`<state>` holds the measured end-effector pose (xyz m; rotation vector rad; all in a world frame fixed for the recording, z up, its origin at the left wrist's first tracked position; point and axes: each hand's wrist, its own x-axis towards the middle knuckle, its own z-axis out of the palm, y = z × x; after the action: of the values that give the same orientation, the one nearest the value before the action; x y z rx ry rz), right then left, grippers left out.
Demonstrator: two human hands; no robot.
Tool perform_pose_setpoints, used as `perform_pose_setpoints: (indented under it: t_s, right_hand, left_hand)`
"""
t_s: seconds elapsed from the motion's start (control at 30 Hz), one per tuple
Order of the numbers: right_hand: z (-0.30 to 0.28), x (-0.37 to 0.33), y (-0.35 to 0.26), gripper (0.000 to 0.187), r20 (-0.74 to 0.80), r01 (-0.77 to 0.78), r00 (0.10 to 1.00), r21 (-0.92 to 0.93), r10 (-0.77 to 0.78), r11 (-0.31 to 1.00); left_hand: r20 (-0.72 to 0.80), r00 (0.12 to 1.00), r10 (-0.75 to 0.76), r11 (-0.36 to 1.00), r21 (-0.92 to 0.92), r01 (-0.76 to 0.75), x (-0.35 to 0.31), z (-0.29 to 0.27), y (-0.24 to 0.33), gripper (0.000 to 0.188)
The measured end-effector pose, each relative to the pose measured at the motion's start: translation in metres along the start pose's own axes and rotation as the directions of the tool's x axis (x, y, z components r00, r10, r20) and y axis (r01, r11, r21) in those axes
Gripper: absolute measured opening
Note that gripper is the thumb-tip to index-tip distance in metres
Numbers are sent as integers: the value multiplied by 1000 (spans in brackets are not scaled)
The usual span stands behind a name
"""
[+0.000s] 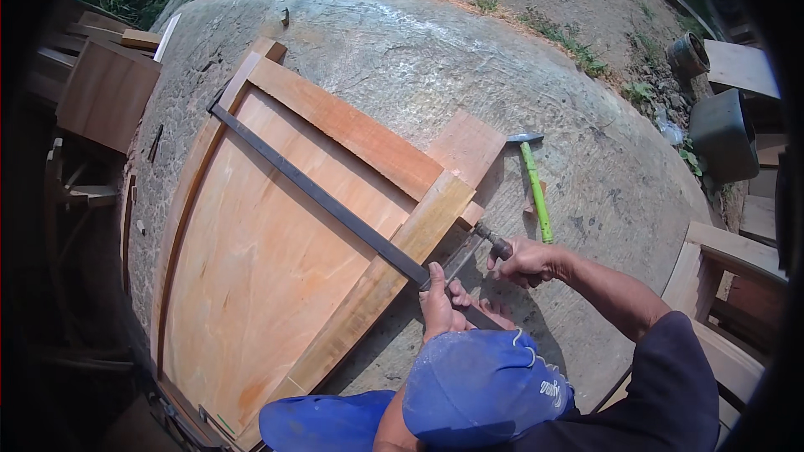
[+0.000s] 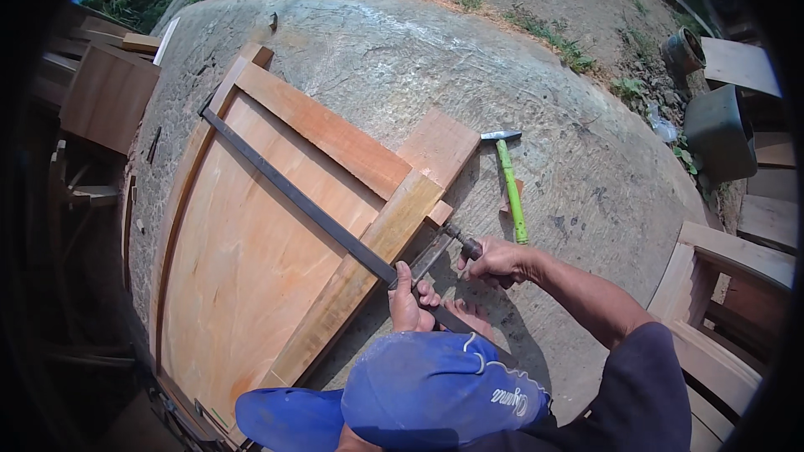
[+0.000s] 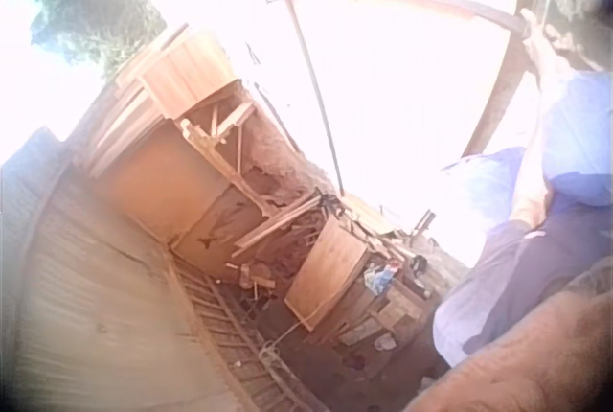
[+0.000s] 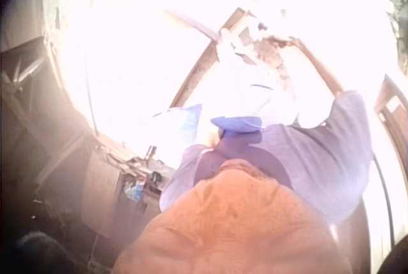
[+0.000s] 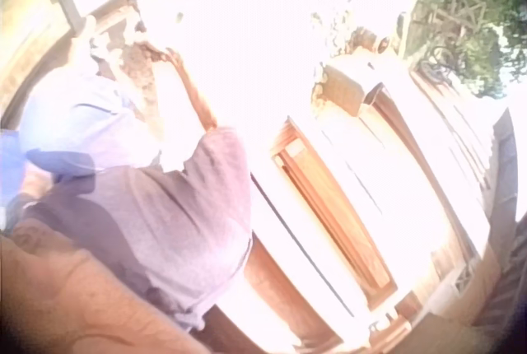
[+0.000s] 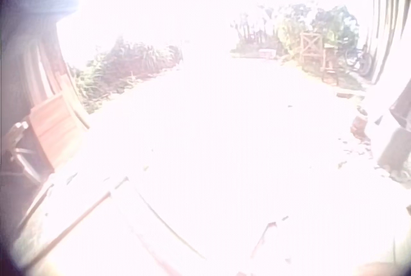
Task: The person assembles a wooden frame by cutting a piece of wood with a hand saw and then attaching it to a larger plywood panel. They use a hammer to secure the wood pieces and a square tool to ensure alignment.
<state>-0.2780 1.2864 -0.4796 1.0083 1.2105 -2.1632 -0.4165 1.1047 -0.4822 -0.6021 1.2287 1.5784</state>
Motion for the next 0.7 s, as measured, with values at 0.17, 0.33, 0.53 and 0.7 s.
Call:
perform_pose_setpoints:
  t_s: [0.17, 0.33, 0.53, 0.7]
  right_hand:
    - [15, -4, 21, 44, -356, 333, 680, -630, -641, 702]
    - [-39, -19, 56, 25, -772, 404, 215, -487, -598, 774]
    - [-125, -48, 85, 38, -603, -184, 101, -793, -791, 581]
    - [-161, -14, 121, 54, -644, -333, 127, -744, -754, 579]
  left_hand:
    - [62, 978, -197, 408, 913, 24, 0, -36, 63, 76]
    - [285, 922, 264, 196, 920, -340, 8, 15, 148, 62]
    - [908, 249, 336, -736, 418, -533, 117, 123, 208, 30]
    - [930, 363, -65, -803, 167, -572, 187, 154, 206, 27]
